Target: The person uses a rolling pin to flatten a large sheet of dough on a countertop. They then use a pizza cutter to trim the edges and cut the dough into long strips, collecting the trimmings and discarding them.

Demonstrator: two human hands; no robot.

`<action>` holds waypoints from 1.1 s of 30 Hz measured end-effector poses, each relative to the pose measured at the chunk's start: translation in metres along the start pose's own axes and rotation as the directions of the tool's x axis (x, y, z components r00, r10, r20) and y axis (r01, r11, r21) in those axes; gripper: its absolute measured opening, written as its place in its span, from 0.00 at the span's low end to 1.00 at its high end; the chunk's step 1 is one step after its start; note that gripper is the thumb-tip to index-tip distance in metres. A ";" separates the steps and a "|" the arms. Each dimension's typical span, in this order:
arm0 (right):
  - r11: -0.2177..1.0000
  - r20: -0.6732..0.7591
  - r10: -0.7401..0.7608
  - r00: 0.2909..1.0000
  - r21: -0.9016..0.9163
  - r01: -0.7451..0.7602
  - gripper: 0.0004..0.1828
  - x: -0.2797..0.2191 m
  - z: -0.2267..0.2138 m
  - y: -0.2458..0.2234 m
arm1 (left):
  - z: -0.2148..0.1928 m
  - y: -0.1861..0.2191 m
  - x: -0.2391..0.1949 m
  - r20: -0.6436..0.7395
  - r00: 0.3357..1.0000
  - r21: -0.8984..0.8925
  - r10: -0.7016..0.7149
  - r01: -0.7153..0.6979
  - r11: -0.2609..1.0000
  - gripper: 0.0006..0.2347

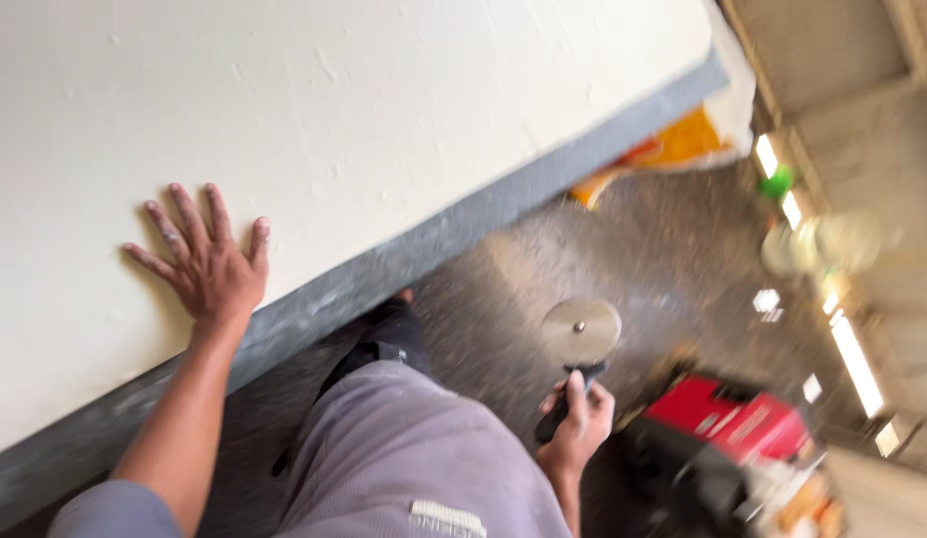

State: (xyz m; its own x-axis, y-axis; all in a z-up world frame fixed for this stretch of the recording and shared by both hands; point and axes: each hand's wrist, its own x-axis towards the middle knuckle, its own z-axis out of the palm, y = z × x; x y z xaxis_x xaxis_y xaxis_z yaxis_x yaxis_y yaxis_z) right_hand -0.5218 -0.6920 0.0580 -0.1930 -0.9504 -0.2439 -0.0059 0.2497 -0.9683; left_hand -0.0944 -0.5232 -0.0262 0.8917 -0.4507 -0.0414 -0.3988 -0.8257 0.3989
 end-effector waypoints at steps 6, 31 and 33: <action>0.987 0.215 -0.120 0.969 -0.079 0.140 0.12 0.130 0.068 -0.066 | 0.020 0.060 0.050 -0.009 0.988 -0.063 -0.153 0.152 0.986 0.39; 0.965 0.992 0.073 0.100 -0.095 0.245 0.11 0.246 0.215 -0.132 | 0.103 0.199 -0.121 0.032 0.790 -0.018 -0.612 0.613 0.790 0.34; 0.969 0.996 0.079 0.051 -0.089 0.231 0.11 0.256 0.207 -0.127 | 0.106 0.210 -0.158 -0.025 0.728 -0.043 -0.685 0.684 0.728 0.34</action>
State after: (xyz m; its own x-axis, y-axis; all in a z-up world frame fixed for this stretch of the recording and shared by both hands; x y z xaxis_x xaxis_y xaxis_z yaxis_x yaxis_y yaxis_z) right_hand -0.3675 -1.0050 0.1070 0.9666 -0.2131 -0.1424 -0.1371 0.0393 -0.9898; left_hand -0.3415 -0.6611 -0.0332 0.9277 0.2464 -0.2804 0.3289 -0.8948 0.3019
